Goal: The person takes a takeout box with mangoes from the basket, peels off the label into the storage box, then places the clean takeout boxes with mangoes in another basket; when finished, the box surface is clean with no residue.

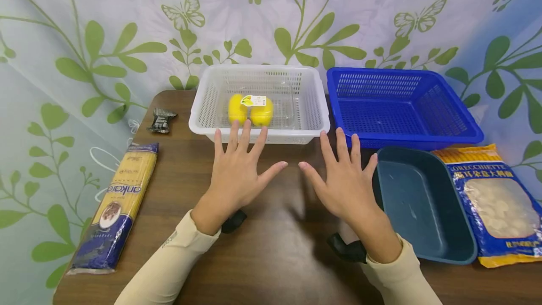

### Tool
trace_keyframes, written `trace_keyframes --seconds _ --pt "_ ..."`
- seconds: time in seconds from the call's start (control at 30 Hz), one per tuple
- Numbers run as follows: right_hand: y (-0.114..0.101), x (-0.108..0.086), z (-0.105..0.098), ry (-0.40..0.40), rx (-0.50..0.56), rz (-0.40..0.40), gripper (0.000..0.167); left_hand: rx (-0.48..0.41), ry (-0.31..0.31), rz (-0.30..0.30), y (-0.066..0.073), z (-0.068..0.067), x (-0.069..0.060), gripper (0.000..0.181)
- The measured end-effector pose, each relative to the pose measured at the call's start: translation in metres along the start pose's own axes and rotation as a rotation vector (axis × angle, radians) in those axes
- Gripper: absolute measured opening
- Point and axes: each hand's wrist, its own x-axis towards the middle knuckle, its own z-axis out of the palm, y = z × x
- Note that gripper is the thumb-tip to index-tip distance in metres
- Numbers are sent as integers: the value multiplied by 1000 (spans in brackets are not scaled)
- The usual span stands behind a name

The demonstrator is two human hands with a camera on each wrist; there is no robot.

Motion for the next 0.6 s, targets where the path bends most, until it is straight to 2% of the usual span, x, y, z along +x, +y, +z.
trace_keyframes --seconds 0.27,0.6 --pt "1 -1 -5 17 -8 -16 88 1 32 19 1 -1 1 88" --pt "-1 -2 -4 -4 1 -7 88 0 36 16 2 -1 0 88"
